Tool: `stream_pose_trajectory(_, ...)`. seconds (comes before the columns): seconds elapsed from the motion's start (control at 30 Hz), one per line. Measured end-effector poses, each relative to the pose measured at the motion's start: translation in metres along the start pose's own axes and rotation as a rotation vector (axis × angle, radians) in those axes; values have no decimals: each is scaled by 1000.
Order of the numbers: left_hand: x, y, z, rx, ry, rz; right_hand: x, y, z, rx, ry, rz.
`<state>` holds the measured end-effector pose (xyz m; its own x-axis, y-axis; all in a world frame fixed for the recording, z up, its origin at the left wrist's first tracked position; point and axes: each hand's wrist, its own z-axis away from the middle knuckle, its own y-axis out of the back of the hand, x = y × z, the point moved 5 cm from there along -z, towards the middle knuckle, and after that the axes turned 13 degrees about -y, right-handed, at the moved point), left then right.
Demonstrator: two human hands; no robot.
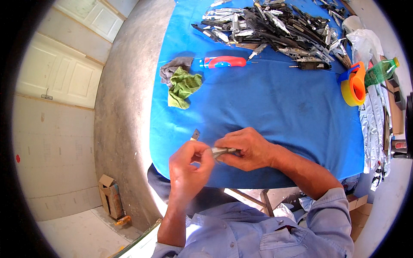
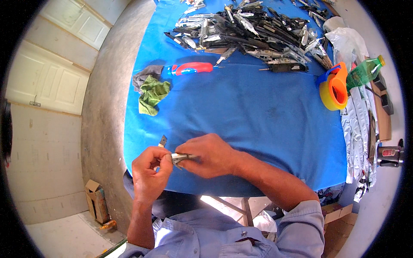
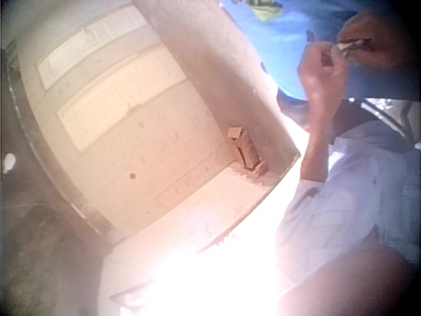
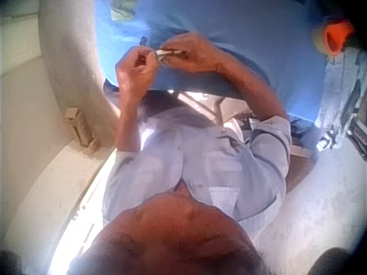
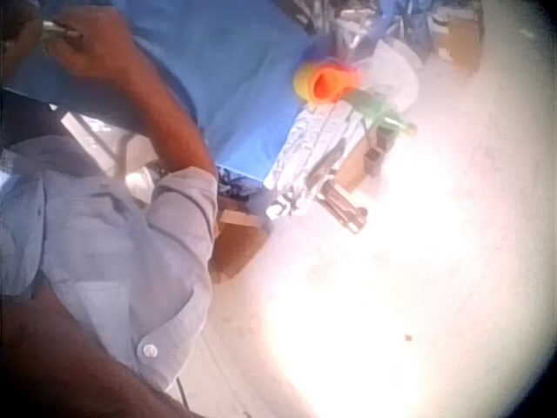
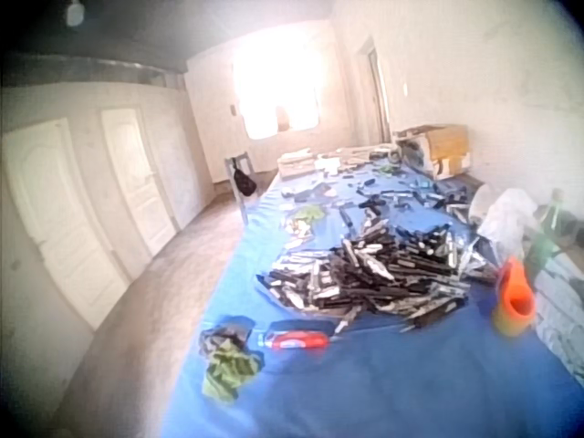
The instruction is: The person picks up a metal handle and uses pliers to insert and secure a small metal blade into it before wiping the assembled tool with a cloth.
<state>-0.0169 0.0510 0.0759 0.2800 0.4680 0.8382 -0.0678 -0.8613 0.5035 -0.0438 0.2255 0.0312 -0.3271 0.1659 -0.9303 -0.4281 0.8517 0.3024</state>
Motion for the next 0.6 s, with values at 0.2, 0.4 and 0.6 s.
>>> stream_pose_trajectory(0.2, -11, -6, 4, 64, 53, 133, 0, 0, 0, 2, -20, 12)
stream_pose_trajectory(0.4, -14, -9, 6, 135, 43, 175, 0, -1, 0, -6, -54, 28)
stream_pose_trajectory(0.6, -14, -12, 8, 173, 54, 176, -1, 0, 0, 5, -51, 46)
